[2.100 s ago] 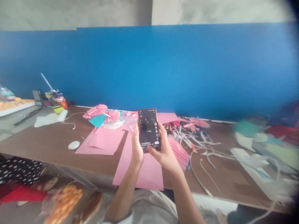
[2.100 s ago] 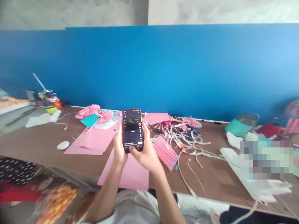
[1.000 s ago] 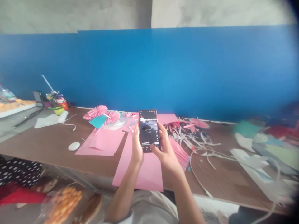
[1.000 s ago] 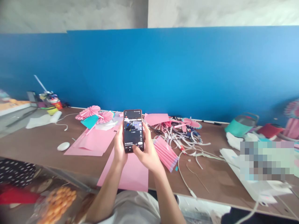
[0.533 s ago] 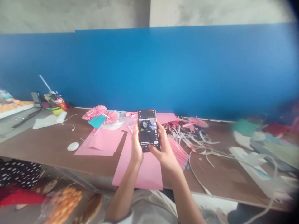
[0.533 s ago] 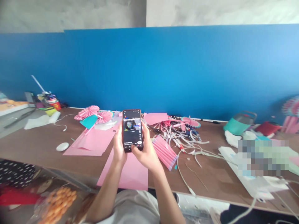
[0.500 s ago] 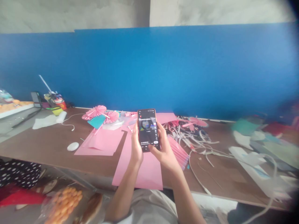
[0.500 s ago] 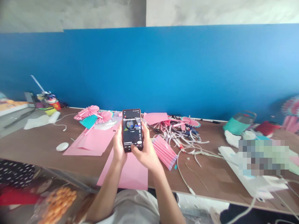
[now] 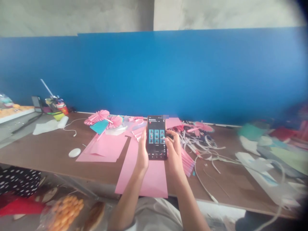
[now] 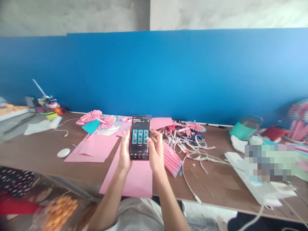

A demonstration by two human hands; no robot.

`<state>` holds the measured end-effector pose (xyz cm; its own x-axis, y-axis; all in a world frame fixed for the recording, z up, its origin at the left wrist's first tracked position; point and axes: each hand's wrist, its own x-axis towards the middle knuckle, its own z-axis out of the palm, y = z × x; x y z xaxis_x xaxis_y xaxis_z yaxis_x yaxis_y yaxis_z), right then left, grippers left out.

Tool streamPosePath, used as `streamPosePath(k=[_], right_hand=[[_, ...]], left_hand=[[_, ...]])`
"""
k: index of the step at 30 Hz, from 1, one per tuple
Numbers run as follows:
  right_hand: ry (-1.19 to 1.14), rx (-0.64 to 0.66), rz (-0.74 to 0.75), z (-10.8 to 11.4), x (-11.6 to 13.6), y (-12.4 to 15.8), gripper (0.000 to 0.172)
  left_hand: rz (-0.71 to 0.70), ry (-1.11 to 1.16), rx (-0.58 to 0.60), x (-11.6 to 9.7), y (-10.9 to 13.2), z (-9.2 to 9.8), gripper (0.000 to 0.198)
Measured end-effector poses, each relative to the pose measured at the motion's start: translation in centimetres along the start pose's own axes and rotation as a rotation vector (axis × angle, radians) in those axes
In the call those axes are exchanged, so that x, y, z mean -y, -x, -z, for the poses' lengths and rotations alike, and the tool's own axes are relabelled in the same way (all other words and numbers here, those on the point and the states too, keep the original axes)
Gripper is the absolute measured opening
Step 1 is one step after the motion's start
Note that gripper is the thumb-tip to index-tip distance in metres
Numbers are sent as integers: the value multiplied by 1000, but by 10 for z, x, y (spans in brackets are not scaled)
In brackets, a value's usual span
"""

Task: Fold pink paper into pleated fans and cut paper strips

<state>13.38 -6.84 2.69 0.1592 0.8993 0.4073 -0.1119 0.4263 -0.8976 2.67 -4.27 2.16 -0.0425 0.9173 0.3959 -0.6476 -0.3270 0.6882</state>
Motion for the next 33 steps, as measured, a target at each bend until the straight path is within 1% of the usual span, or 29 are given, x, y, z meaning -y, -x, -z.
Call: streamPosePath(k=[9, 14, 16, 19, 21, 23, 26, 30, 31, 33], right_hand=[[-25, 20, 13, -3, -1, -2, 32], [-16, 34, 9, -3, -2, -1, 39], [-12, 16, 5, -2, -3, -2, 38], [-46, -20, -13, 0, -4, -3, 29], [-52, -41, -19, 1, -4, -3, 27], [-60, -30, -19, 1, -3, -3, 28], [-74, 18, -8, 0, -2, -3, 33], [-24, 48, 6, -1, -2, -3, 43], [-17, 46, 7, -1, -3, -4, 44], [-16, 24, 7, -1, -4, -4, 38]], left_hand=[[51, 6, -37, -2, -1, -3, 51], [59, 11, -31, -4, 0, -4, 48], [62, -5, -30, -4, 1, -4, 50], [64, -15, -6, -3, 2, -4, 53], [56, -18, 15, -1, 2, -4, 53], [40, -19, 18, 0, 1, -4, 52], [34, -8, 11, 0, 0, -4, 51], [32, -8, -16, -2, -1, -3, 49], [29, -14, -24, -2, 0, -2, 49], [29, -28, -21, -3, 0, -2, 49]])
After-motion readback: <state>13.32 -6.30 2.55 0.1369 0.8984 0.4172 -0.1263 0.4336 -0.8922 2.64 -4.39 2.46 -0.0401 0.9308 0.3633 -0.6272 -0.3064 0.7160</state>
